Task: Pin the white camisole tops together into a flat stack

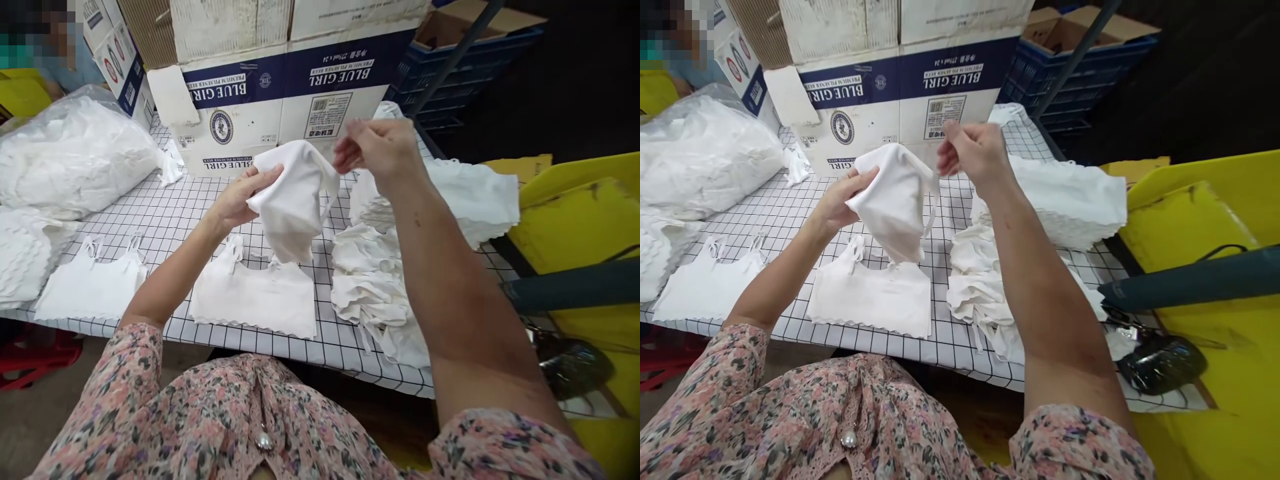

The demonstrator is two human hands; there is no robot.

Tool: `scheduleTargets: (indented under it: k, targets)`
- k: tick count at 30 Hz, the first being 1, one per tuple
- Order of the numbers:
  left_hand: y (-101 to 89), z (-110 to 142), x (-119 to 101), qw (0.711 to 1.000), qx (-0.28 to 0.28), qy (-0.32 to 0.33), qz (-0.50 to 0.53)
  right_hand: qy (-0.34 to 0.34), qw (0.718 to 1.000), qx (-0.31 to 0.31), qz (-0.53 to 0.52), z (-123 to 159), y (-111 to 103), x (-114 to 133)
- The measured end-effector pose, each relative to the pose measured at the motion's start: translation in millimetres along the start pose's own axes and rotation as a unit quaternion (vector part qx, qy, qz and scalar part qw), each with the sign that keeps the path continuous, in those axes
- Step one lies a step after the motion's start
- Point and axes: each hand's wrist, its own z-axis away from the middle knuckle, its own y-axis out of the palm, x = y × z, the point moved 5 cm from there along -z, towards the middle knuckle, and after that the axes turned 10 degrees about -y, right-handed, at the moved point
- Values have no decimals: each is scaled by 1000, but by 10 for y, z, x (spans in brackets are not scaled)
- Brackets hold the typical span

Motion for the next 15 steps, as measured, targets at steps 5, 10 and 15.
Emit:
scheduleTargets:
  k: [5, 10, 15]
  targets:
    - [-43, 25, -24, 998, -55, 2, 9, 88, 991, 92, -50, 565, 287, -256]
    - [113, 89, -67, 997, -61, 33, 39, -143, 983, -112, 13, 790, 467, -31]
    - [114, 146, -248, 985, -104, 121, -66, -184, 982, -13, 49, 745, 623, 80]
